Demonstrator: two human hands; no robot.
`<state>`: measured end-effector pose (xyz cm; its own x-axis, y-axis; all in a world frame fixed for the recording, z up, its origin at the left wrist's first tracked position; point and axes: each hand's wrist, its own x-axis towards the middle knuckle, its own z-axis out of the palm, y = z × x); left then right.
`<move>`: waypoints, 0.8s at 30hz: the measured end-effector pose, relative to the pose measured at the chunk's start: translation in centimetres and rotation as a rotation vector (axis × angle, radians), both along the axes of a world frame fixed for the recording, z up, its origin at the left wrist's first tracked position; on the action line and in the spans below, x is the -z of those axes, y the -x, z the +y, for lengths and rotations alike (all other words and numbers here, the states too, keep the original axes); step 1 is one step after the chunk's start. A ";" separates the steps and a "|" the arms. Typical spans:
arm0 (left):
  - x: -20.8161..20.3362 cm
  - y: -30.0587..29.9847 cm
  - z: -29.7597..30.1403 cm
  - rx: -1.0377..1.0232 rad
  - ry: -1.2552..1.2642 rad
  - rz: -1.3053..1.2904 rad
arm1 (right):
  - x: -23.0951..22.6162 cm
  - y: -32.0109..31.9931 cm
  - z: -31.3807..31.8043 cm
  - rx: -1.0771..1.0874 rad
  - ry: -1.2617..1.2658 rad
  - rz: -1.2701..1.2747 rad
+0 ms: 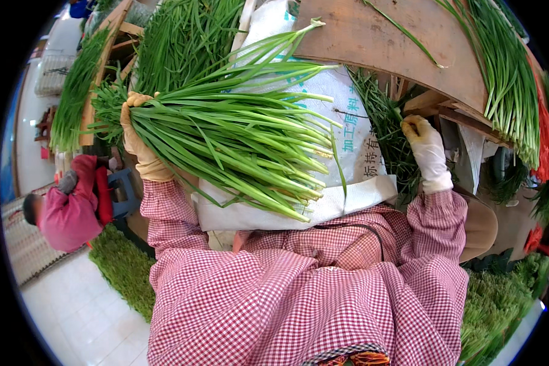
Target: The person picks up bunches of green onions from a pile, removes individual yellowed or damaged leaves by hand, and places the sorted bunches into a white plastic crate.
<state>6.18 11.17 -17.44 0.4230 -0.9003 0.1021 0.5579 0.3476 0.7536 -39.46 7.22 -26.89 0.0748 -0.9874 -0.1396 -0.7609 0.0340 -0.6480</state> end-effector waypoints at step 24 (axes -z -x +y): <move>-0.8 0.2 1.0 0.188 0.141 0.240 | -5.9 -5.4 -1.5 -0.276 0.126 -0.002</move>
